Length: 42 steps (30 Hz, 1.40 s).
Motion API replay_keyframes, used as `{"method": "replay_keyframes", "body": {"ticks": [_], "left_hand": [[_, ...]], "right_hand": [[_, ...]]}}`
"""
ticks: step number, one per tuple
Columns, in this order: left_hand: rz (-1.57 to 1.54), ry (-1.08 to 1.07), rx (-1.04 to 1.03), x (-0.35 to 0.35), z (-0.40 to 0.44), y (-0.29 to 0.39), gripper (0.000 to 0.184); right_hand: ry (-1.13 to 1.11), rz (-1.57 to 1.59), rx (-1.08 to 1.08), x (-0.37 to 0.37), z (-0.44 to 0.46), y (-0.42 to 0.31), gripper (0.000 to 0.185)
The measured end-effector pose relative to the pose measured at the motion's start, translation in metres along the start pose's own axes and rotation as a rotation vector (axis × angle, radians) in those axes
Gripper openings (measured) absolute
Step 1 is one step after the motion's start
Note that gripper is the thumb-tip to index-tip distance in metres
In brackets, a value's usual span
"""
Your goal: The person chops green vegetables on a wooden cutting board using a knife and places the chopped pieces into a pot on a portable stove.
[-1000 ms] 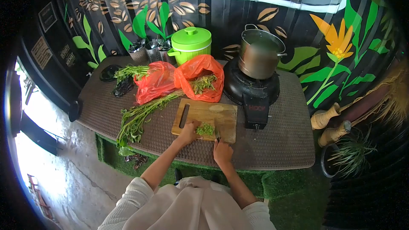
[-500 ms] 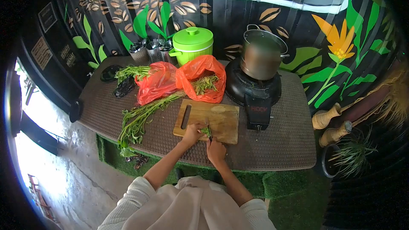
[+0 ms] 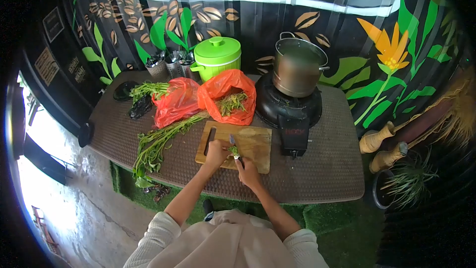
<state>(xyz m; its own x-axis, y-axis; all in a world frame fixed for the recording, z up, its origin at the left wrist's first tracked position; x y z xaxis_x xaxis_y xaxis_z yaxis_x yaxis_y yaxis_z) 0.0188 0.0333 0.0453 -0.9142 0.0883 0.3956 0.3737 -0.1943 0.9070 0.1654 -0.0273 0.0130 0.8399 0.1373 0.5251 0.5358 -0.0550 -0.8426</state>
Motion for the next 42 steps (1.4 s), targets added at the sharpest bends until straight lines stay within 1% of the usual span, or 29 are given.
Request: {"method": "replay_keyframes", "body": {"ticks": [2, 3, 5, 7, 9, 12, 14, 16, 18, 19, 20, 22, 23, 25, 26, 27, 28, 30, 31, 33, 34, 35, 39, 41, 42], "left_hand": [[0.021, 0.016, -0.045, 0.003, 0.011, 0.015, 0.038], [0.043, 0.026, -0.085, 0.005, 0.018, 0.025, 0.037], [0.014, 0.019, -0.089, 0.007, 0.038, 0.043, 0.036], [-0.013, 0.007, -0.104, 0.009, 0.059, 0.072, 0.034], [0.033, 0.004, -0.197, 0.012, 0.082, 0.111, 0.035], [-0.005, -0.034, -0.234, 0.010, 0.127, 0.160, 0.037], [-0.001, -0.018, -0.333, 0.006, 0.155, 0.202, 0.036], [-0.006, -0.014, -0.506, 0.002, 0.185, 0.242, 0.035], [-0.012, -0.007, -0.579, -0.008, 0.221, 0.267, 0.034], [-0.044, -0.038, -0.579, -0.015, 0.240, 0.275, 0.035], [-0.048, -0.040, -0.598, -0.022, 0.256, 0.280, 0.035], [-0.169, -0.122, -0.566, -0.038, 0.288, 0.283, 0.037], [-0.145, -0.134, -0.541, -0.048, 0.299, 0.283, 0.038], [-0.082, -0.144, -0.543, -0.068, 0.324, 0.269, 0.034], [-0.075, -0.148, -0.543, -0.078, 0.335, 0.260, 0.032], [0.054, -0.163, -0.537, -0.081, 0.333, 0.261, 0.027], [0.054, -0.167, -0.542, -0.088, 0.338, 0.255, 0.027], [-0.074, -0.110, -0.517, -0.099, 0.344, 0.243, 0.021], [-0.129, -0.080, -0.553, -0.103, 0.346, 0.239, 0.017], [-0.134, -0.100, -0.532, -0.107, 0.352, 0.233, 0.016], [-0.139, -0.113, -0.509, -0.109, 0.354, 0.231, 0.015], [-0.156, -0.074, -0.521, -0.112, 0.354, 0.229, 0.012], [-0.120, -0.077, -0.512, -0.117, 0.355, 0.226, 0.014], [-0.271, -0.072, -0.586, -0.127, 0.366, 0.214, 0.015], [-0.269, -0.072, -0.585, -0.127, 0.364, 0.216, 0.015]], "right_hand": [[-0.030, 0.187, 0.075, 0.016, 0.007, -0.011, 0.031], [-0.025, 0.187, 0.083, 0.026, 0.012, -0.017, 0.031], [-0.075, 0.213, 0.053, 0.049, 0.022, -0.034, 0.032], [-0.038, 0.202, 0.073, 0.076, 0.029, -0.053, 0.033], [0.011, 0.210, 0.094, 0.112, 0.032, -0.084, 0.034], [0.092, 0.121, 0.128, 0.162, 0.055, -0.105, 0.034], [0.145, 0.153, 0.216, 0.203, 0.062, -0.131, 0.035], [0.188, 0.119, 0.249, 0.246, 0.077, -0.147, 0.035], [0.252, 0.108, 0.281, 0.282, 0.090, -0.164, 0.035], [0.370, -0.100, 0.301, 0.300, 0.105, -0.168, 0.037], [0.284, -0.041, 0.196, 0.318, 0.112, -0.166, 0.040], [0.334, -0.226, 0.199, 0.344, 0.135, -0.160, 0.041], [0.346, -0.229, 0.204, 0.353, 0.143, -0.153, 0.041], [0.514, -0.621, 0.123, 0.364, 0.151, -0.144, 0.040], [0.523, -0.621, 0.123, 0.367, 0.155, -0.139, 0.040], [0.520, -0.652, 0.092, 0.369, 0.160, -0.132, 0.039], [0.514, -0.683, 0.060, 0.371, 0.164, -0.124, 0.038], [0.505, -0.671, 0.079, 0.375, 0.168, -0.112, 0.036], [0.480, -0.620, 0.060, 0.376, 0.169, -0.109, 0.036], [0.457, -0.570, 0.037, 0.379, 0.170, -0.105, 0.036], [0.452, -0.494, 0.057, 0.380, 0.169, -0.104, 0.037], [0.444, -0.417, 0.076, 0.381, 0.168, -0.103, 0.038], [0.426, -0.337, 0.076, 0.383, 0.168, -0.102, 0.038], [0.406, -0.342, 0.046, 0.382, 0.168, -0.103, 0.038], [0.405, -0.341, 0.046, 0.382, 0.170, -0.102, 0.038]]}}
Point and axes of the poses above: each hand's wrist, its own z-axis towards the middle knuckle, its own x-axis out of the back of the hand, y = z × x, the point moved 1 cm from there along z, towards the middle knuckle, and after that the axes turned 12 degrees about -z, right-handed, at the moved point
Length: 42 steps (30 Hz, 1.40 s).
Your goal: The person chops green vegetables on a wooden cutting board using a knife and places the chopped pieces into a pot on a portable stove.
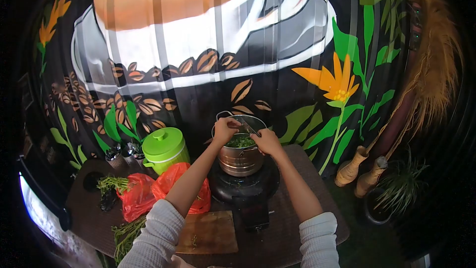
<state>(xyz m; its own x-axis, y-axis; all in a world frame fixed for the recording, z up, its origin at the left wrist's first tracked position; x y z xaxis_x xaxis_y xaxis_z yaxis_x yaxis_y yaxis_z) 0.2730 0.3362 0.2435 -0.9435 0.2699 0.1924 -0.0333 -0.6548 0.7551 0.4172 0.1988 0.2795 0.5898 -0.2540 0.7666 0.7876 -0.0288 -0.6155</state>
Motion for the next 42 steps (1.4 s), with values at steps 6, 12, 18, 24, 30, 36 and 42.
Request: {"method": "replay_keyframes", "body": {"ticks": [6, 12, 18, 24, 30, 36, 42], "left_hand": [[-0.096, 0.105, 0.190, -0.005, -0.005, 0.020, 0.014], [0.100, 0.164, -0.252, -0.026, -0.018, 0.023, 0.018], [0.041, -0.125, -0.101, -0.021, -0.044, 0.055, 0.015], [0.159, 0.007, -0.048, -0.005, -0.036, 0.045, 0.011], [0.002, 0.076, -0.052, -0.010, -0.028, 0.039, 0.012], [0.099, 0.087, 0.054, -0.005, -0.035, 0.043, 0.018], [0.022, 0.324, -0.074, 0.012, -0.039, 0.038, 0.016]], "right_hand": [[0.007, -0.015, -0.007, -0.003, 0.003, 0.004, 0.038], [0.054, 0.052, 0.015, -0.006, 0.003, 0.007, 0.036], [0.094, 0.087, -0.017, -0.006, 0.003, 0.007, 0.038], [0.102, 0.094, -0.011, -0.007, 0.002, 0.006, 0.038], [0.104, 0.098, -0.004, -0.007, 0.002, 0.006, 0.038], [0.079, 0.085, -0.045, -0.008, 0.001, 0.006, 0.035], [0.440, -0.531, 0.274, -0.023, -0.034, -0.020, 0.025]]}}
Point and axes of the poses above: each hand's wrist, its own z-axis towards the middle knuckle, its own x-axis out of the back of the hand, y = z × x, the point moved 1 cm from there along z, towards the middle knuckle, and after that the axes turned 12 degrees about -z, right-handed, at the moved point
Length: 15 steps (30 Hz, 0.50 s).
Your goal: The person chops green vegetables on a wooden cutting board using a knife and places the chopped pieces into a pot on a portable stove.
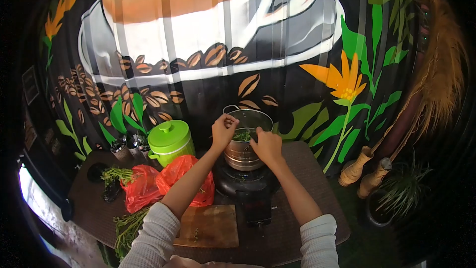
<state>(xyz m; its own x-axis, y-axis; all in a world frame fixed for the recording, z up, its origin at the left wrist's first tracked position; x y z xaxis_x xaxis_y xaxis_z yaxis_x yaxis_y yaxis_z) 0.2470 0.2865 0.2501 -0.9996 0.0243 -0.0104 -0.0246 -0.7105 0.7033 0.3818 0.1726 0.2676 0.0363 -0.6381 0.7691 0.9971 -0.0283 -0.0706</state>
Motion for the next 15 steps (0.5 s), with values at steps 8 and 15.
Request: {"method": "replay_keyframes", "body": {"ticks": [8, 15], "left_hand": [[-0.280, -0.046, 0.313, 0.108, -0.071, 0.014, 0.016], [-0.171, 0.063, 0.753, 0.237, -0.227, -0.004, 0.013]], "right_hand": [[0.089, 0.148, 0.135, -0.004, -0.080, -0.037, 0.026], [-0.227, 0.343, 0.171, -0.066, -0.221, -0.081, 0.024]]}}
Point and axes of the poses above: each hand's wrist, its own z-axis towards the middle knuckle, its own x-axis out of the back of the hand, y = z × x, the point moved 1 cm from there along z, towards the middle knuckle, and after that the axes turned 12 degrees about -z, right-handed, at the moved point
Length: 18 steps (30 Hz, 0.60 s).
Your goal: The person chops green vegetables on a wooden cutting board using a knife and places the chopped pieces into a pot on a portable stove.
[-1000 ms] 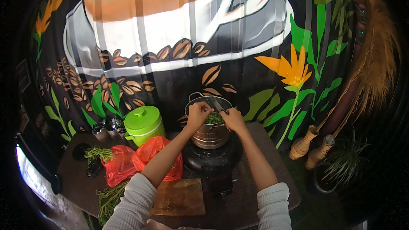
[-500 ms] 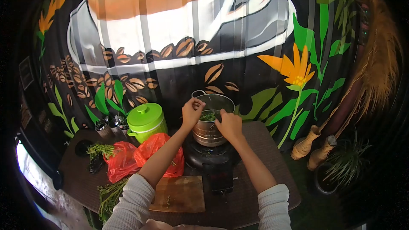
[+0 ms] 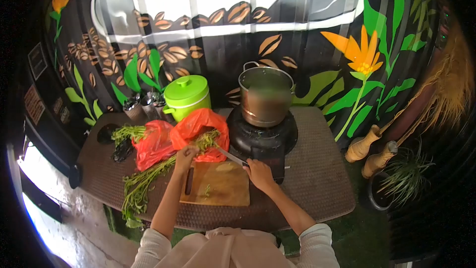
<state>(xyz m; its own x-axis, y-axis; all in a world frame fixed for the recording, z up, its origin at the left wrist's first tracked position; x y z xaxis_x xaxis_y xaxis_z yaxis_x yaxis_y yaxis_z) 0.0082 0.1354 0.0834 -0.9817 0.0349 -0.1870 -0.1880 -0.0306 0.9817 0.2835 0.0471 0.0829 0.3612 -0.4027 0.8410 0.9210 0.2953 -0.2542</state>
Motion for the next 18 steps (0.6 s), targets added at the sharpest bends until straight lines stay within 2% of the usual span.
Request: {"method": "replay_keyframes", "body": {"ticks": [2, 4, 5, 7, 8, 11, 13, 15, 17, 18], "left_hand": [[0.078, 0.083, 0.064, 0.018, -0.037, -0.014, 0.013], [-0.030, 0.162, 0.189, 0.036, -0.065, -0.039, 0.010], [-0.034, 0.171, 0.194, 0.041, -0.077, -0.048, 0.010], [0.058, 0.208, 0.195, 0.045, -0.100, -0.056, 0.010], [0.123, 0.210, 0.083, 0.049, -0.107, -0.070, 0.010], [0.117, 0.206, 0.074, 0.057, -0.122, -0.097, 0.013], [0.148, 0.220, 0.084, 0.055, -0.130, -0.091, 0.011], [0.185, 0.271, -0.084, 0.056, -0.136, -0.091, 0.010], [0.172, 0.271, -0.108, 0.056, -0.139, -0.096, 0.012], [0.237, 0.264, -0.126, 0.053, -0.141, -0.091, 0.013]], "right_hand": [[-0.171, -0.074, -0.109, -0.022, -0.020, -0.008, 0.023], [-0.234, -0.115, -0.179, -0.032, -0.025, -0.020, 0.023], [-0.288, -0.158, -0.255, -0.036, -0.028, -0.024, 0.023], [-0.296, -0.217, -0.275, -0.057, -0.030, -0.024, 0.024], [-0.295, -0.276, -0.303, -0.068, -0.031, -0.023, 0.026], [-0.318, -0.235, -0.315, -0.083, -0.039, -0.028, 0.026], [-0.356, -0.174, -0.299, -0.073, -0.046, -0.040, 0.026], [-0.398, -0.114, -0.282, -0.062, -0.054, -0.051, 0.026], [-0.468, -0.042, -0.112, -0.053, -0.063, -0.061, 0.025], [-0.474, -0.041, -0.107, -0.053, -0.067, -0.062, 0.025]]}}
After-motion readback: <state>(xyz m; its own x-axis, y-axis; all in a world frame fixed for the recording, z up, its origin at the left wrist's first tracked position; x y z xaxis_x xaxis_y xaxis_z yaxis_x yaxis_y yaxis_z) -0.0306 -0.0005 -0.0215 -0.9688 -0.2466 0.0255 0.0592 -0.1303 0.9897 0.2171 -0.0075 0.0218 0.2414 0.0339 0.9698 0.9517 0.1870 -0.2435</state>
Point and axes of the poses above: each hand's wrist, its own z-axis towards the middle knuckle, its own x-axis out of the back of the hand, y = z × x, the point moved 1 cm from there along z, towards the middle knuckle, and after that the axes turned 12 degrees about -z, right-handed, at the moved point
